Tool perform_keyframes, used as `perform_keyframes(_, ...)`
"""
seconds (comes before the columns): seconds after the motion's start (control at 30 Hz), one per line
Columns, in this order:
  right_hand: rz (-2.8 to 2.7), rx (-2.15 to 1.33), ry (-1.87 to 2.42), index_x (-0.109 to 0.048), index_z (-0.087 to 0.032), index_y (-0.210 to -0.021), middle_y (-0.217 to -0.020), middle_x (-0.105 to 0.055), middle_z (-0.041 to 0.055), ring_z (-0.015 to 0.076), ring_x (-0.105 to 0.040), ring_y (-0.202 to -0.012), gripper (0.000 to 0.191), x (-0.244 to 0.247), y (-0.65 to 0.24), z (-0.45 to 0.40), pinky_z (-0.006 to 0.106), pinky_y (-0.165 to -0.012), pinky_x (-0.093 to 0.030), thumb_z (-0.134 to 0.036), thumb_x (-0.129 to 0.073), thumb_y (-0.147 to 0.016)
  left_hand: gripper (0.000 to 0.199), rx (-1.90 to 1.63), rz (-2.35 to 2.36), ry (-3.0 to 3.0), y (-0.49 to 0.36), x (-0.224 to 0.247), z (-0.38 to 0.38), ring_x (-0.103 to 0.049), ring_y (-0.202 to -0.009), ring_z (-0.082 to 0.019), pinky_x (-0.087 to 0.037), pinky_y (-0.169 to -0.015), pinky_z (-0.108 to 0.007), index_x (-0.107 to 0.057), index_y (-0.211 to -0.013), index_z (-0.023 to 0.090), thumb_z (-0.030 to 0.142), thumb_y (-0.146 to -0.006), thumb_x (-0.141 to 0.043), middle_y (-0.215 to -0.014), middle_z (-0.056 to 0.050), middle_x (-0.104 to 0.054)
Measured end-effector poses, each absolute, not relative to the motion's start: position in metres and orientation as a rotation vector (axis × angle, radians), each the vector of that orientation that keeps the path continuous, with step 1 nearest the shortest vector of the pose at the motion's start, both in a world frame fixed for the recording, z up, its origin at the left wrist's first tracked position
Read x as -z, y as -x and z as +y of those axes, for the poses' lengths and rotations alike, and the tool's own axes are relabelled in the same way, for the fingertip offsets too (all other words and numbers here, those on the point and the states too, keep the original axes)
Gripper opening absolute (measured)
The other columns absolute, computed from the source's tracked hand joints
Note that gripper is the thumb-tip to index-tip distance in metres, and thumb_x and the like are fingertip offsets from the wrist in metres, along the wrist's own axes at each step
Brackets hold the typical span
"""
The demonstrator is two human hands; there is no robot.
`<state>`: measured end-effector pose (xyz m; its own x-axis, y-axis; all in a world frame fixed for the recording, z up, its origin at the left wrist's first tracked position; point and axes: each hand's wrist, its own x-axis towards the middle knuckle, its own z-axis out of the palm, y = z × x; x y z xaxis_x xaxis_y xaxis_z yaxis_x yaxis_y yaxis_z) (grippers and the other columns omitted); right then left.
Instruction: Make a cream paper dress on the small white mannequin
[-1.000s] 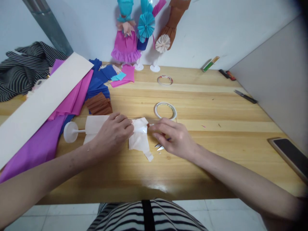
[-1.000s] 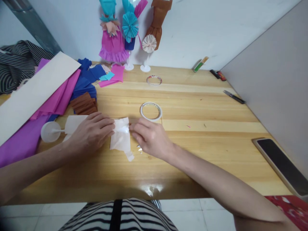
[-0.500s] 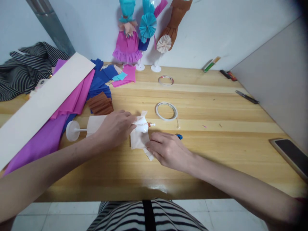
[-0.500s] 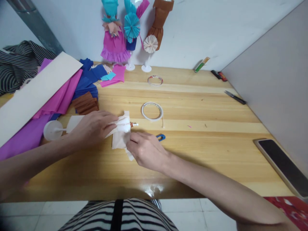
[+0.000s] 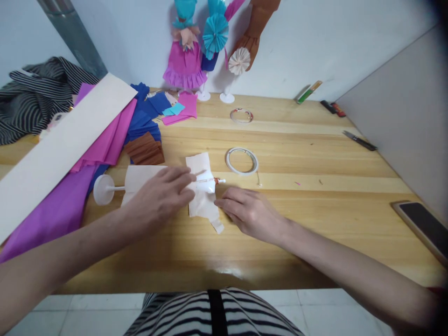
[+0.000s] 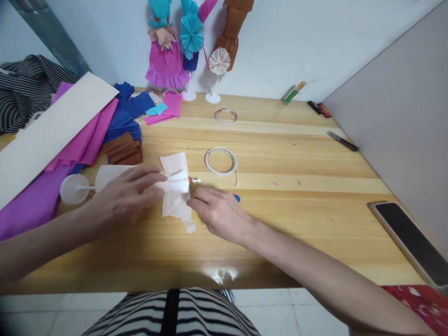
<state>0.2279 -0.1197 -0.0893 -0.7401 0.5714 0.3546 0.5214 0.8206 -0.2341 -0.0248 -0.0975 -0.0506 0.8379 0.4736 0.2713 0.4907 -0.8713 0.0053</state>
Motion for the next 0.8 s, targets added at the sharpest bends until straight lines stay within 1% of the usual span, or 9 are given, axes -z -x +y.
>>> perform_keyframes(0.07, -2.601, -0.086, 0.783, -0.066, -0.012, -0.094, -0.076, -0.063, 0.0076, 0.0171, -0.057, -0.071, 0.025, 0.091, -0.224, -0.119, 0.028, -0.061, -0.047, -0.005, -0.042, -0.089, 0.014, 0.350, -0.676, 2.902, 0.025, 0.057, -0.107, -0.053, -0.111, -0.026, -0.045, -0.099, -0.039, -0.065, -0.087, 0.013, 0.013, -0.089, -0.051, -0.106, -0.010, -0.067)
perform_keyframes(0.2, -2.592, -0.039, 0.747, -0.067, -0.012, -0.084, -0.071, -0.061, 0.0073, 0.0172, -0.055, -0.067, 0.025, 0.094, -0.218, -0.117, 0.029, -0.058, -0.046, -0.006, -0.043, -0.089, 0.013, 0.235, -0.620, 2.820, 0.024, 0.071, -0.115, -0.054, -0.107, -0.025, -0.041, -0.102, -0.041, -0.066, -0.091, 0.013, 0.012, -0.088, -0.052, -0.105, -0.008, -0.067)
perform_keyframes(0.33, -2.420, -0.308, 0.848, -0.066, -0.013, -0.084, -0.081, -0.064, 0.0088, 0.0172, -0.060, -0.076, 0.020, 0.095, -0.218, -0.115, 0.027, -0.062, -0.049, -0.007, -0.047, -0.088, 0.020, 0.343, -0.673, 2.838, 0.024, 0.072, -0.113, -0.055, -0.103, -0.023, -0.043, -0.099, -0.040, -0.064, -0.095, 0.012, 0.012, -0.092, -0.045, -0.102, -0.008, -0.066)
perform_keyframes(0.4, -2.269, -0.471, 0.911, -0.065, -0.015, -0.086, -0.085, -0.064, 0.0080, 0.0156, -0.061, -0.077, 0.016, 0.094, -0.218, -0.114, 0.026, -0.063, -0.049, -0.008, -0.051, -0.086, 0.023, 0.404, -0.712, 2.881, 0.024, 0.070, -0.111, -0.055, -0.101, -0.023, -0.045, -0.096, -0.039, -0.063, -0.097, 0.011, 0.012, -0.093, -0.040, -0.101, -0.010, -0.066)
perform_keyframes(0.47, -2.156, -0.582, 0.974, -0.065, -0.015, -0.084, -0.080, -0.063, 0.0059, 0.0136, -0.060, -0.070, 0.012, 0.092, -0.217, -0.113, 0.024, -0.059, -0.047, -0.009, -0.054, -0.084, 0.024, 0.432, -0.744, 2.918, 0.023, 0.068, -0.109, -0.055, -0.100, -0.022, -0.046, -0.093, -0.038, -0.062, -0.098, 0.011, 0.011, -0.093, -0.039, -0.101, -0.010, -0.065)
perform_keyframes(0.57, -2.065, -0.698, 1.058, -0.064, -0.016, -0.076, -0.069, -0.058, 0.0023, 0.0114, -0.053, -0.060, 0.011, 0.090, -0.214, -0.112, 0.023, -0.053, -0.041, -0.012, -0.057, -0.083, 0.018, 0.412, -0.797, 2.960, 0.020, 0.068, -0.109, -0.054, -0.099, -0.022, -0.047, -0.091, -0.039, -0.062, -0.097, 0.012, 0.014, -0.092, -0.044, -0.098, -0.010, -0.064)
perform_keyframes(0.67, -1.981, -0.803, 1.122, -0.062, -0.016, -0.071, -0.066, -0.055, 0.0009, 0.0110, -0.050, -0.057, 0.014, 0.090, -0.212, -0.111, 0.023, -0.052, -0.038, -0.017, -0.058, -0.084, 0.015, 0.377, -0.854, 2.963, 0.016, 0.068, -0.109, -0.054, -0.096, -0.023, -0.048, -0.087, -0.040, -0.062, -0.097, 0.012, 0.016, -0.091, -0.049, -0.094, -0.009, -0.064)
perform_keyframes(0.8, -1.940, -0.853, 1.179, -0.059, -0.016, -0.065, -0.062, -0.051, -0.0003, 0.0110, -0.046, -0.055, 0.019, 0.089, -0.211, -0.108, 0.024, -0.052, -0.036, -0.022, -0.058, -0.083, 0.018, 0.430, -0.952, 2.948, 0.010, 0.066, -0.106, -0.056, -0.087, -0.021, -0.050, -0.079, -0.036, -0.065, -0.085, 0.014, 0.015, -0.091, -0.048, -0.087, -0.007, -0.066)
